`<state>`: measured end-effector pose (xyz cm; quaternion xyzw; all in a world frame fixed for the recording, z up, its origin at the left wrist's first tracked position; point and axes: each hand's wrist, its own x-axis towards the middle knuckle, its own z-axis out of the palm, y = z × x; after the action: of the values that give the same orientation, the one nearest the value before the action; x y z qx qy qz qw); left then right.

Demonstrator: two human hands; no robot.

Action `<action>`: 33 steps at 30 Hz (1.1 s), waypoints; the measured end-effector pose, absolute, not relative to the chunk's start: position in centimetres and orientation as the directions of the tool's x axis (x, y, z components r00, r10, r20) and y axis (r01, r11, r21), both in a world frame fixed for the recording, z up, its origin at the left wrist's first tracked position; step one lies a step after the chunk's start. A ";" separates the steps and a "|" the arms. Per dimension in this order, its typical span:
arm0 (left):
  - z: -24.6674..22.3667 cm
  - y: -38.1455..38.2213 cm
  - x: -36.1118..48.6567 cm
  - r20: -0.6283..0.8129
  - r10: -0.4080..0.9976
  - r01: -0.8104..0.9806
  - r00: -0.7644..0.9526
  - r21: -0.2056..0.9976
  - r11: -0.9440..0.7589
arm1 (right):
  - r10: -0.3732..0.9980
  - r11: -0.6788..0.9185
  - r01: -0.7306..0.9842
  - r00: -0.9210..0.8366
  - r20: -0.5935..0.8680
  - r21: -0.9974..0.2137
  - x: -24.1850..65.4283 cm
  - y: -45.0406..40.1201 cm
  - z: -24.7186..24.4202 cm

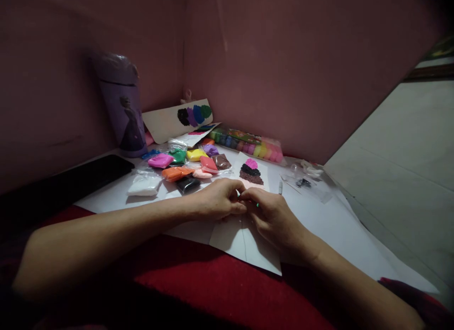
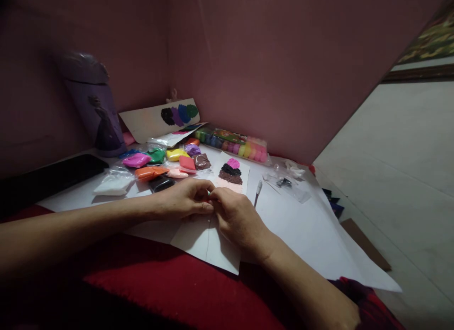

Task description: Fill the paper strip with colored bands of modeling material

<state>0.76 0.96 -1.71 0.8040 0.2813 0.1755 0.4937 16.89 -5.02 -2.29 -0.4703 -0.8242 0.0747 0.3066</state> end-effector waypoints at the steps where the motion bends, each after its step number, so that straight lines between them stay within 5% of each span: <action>1: -1.7 1.0 0.8 0.008 0.625 0.278 0.781 0.891 -0.358 | 0.822 0.545 0.730 -0.368 0.434 -0.412 16.9 -5.0 -2.3; 21: -1.4 1.0 0.6 -0.017 0.625 0.266 0.780 0.914 -0.307 | 0.791 0.586 0.690 -0.371 0.487 -0.425 16.9 -5.0 -2.3; 33: -1.2 1.3 0.8 0.025 0.658 0.039 0.752 0.996 -0.081 | 0.784 0.545 0.711 -0.243 0.572 -0.445 17.0 -5.0 -2.3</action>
<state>0.77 1.31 -1.18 0.6928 0.2515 0.2462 0.6294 17.04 -5.03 -2.30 -0.4748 -0.7869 0.0464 0.3913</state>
